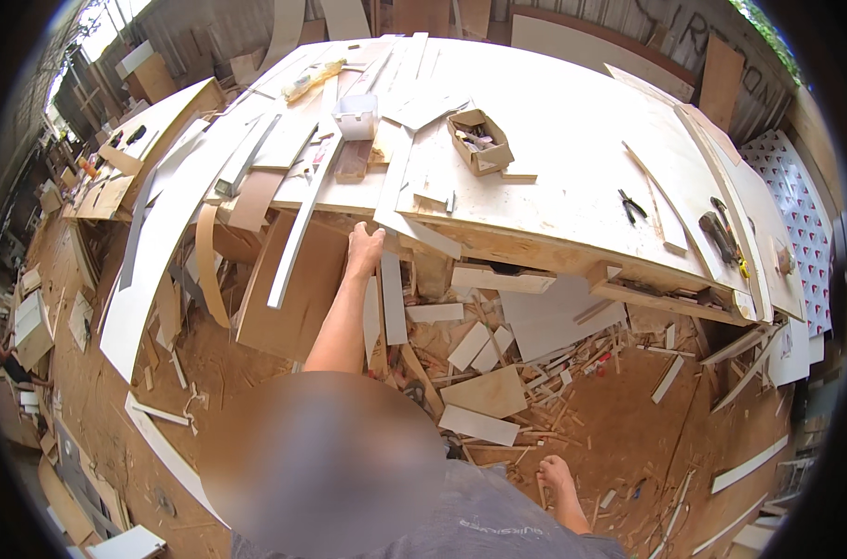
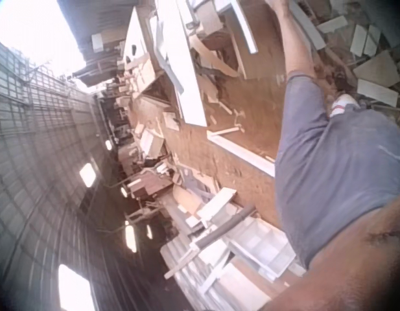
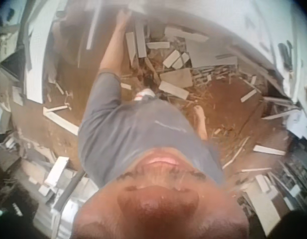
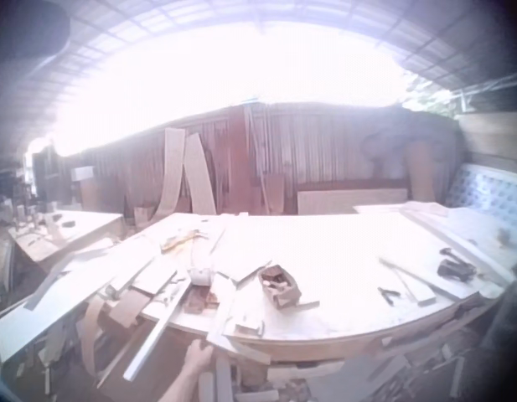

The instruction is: The person sands a wooden cabinet edge with an angle grinder, then uses a hammer to fit a white panel into the cabinet frame. They measure and position additional wooden strips on a workbench, preparing them for attachment.

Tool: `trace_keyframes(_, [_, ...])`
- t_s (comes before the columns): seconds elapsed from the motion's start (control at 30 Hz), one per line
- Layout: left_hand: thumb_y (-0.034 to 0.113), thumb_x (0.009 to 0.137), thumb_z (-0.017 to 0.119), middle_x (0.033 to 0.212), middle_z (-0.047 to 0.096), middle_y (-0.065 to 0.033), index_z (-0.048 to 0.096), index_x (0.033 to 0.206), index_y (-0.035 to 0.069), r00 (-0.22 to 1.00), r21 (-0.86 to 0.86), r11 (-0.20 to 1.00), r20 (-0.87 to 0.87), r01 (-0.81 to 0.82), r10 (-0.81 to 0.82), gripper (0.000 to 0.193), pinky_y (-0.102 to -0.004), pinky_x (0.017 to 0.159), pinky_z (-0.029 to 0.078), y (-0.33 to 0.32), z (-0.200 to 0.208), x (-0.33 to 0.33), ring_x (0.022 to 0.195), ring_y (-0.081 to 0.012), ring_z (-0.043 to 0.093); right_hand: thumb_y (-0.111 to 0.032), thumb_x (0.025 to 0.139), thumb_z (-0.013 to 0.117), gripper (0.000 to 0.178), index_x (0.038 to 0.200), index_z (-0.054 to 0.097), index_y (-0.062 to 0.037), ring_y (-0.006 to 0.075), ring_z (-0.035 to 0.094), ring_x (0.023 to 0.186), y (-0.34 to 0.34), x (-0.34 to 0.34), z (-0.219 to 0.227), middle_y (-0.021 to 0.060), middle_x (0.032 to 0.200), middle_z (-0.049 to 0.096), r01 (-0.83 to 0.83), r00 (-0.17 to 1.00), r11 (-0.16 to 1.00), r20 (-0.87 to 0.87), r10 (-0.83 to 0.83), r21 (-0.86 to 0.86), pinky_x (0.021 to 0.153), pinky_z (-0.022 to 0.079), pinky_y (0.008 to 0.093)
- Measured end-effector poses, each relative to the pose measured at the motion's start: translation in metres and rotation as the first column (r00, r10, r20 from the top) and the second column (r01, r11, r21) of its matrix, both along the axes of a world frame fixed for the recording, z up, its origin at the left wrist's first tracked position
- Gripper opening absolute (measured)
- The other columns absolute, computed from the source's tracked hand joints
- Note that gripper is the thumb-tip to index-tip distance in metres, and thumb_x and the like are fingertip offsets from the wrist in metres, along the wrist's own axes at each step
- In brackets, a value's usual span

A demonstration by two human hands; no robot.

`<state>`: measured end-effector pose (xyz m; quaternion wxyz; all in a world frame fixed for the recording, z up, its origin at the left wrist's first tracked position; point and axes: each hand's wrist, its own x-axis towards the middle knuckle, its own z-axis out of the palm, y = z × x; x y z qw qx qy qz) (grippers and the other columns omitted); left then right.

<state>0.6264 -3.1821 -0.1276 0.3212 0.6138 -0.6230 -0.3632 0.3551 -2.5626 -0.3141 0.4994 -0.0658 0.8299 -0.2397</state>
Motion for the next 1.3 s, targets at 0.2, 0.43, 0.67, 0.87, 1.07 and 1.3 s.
trace_keyframes(0.2, [0.012,0.090,0.047,0.114,0.063,-0.0237,0.056,0.122,-0.002,0.974,-0.047,0.994,-0.197,0.103,-0.111,0.036,-0.0421,0.093,0.045,-0.045,-0.020,-0.068,0.108,-0.0352,0.060,-0.020,0.092,0.055,0.020,0.104,0.059,-0.0048,0.0184,0.065,0.071,-0.011,0.033,0.016,0.0067,0.085,0.061,0.245,0.968,0.967,0.039,-0.248,0.064,0.059,0.055,0.0321])
trace_keyframes(0.43, [0.010,0.089,0.049,0.114,0.060,-0.0220,0.062,0.116,0.001,0.951,-0.153,0.946,-0.077,0.286,-0.300,0.031,-0.0426,0.096,0.044,-0.063,-0.019,-0.123,0.109,-0.0369,0.056,-0.021,0.093,0.056,0.036,0.124,0.054,-0.0025,0.0185,0.067,0.080,-0.138,0.062,0.055,0.0095,0.100,0.063,0.176,0.984,0.980,0.047,-0.172,-0.095,0.065,0.056,0.0308])
trace_keyframes(0.67, [0.032,0.083,0.063,0.133,0.048,-0.0255,0.055,0.122,0.002,0.825,-0.366,0.887,0.565,0.283,-0.030,0.050,-0.0517,0.104,0.034,-0.218,-0.012,-0.080,0.121,-0.0397,0.045,-0.018,0.094,0.056,0.041,0.130,0.049,-0.0003,0.0195,0.067,0.081,-0.157,0.080,0.057,0.0112,0.102,0.063,0.278,0.960,0.952,0.077,-0.270,-0.129,0.065,0.056,0.0327])
trace_keyframes(0.87, [0.035,0.081,0.064,0.138,0.043,-0.0268,0.050,0.128,0.003,0.591,-0.284,0.887,0.806,0.363,0.017,0.058,-0.0568,0.105,0.030,-0.257,-0.029,-0.096,0.121,-0.0444,0.042,-0.017,0.091,0.058,0.038,0.124,0.052,0.0001,0.0210,0.067,0.074,-0.077,0.106,0.024,0.0117,0.094,0.064,0.426,0.900,0.897,0.052,-0.434,0.120,0.060,0.057,0.0338])
trace_keyframes(1.07, [0.038,0.081,0.064,0.138,0.042,-0.0276,0.047,0.133,0.005,0.676,-0.272,0.922,0.737,0.277,0.014,0.064,-0.0579,0.105,0.029,-0.247,-0.012,-0.105,0.124,-0.0435,0.040,-0.017,0.090,0.059,0.039,0.124,0.052,0.0012,0.0208,0.068,0.072,-0.072,0.123,0.020,0.0130,0.094,0.064,0.541,0.837,0.836,0.045,-0.546,0.094,0.059,0.056,0.0328])
trace_keyframes(1.3, [0.038,0.079,0.065,0.132,0.048,-0.0281,0.052,0.128,0.004,0.746,-0.225,0.936,0.664,0.272,-0.057,0.061,-0.0562,0.102,0.034,-0.264,-0.012,-0.098,0.121,-0.0429,0.045,-0.016,0.093,0.056,0.042,0.130,0.048,0.0004,0.0215,0.067,0.079,-0.112,0.135,0.035,0.0111,0.098,0.061,0.470,0.880,0.883,0.090,-0.467,-0.014,0.065,0.057,0.0357])
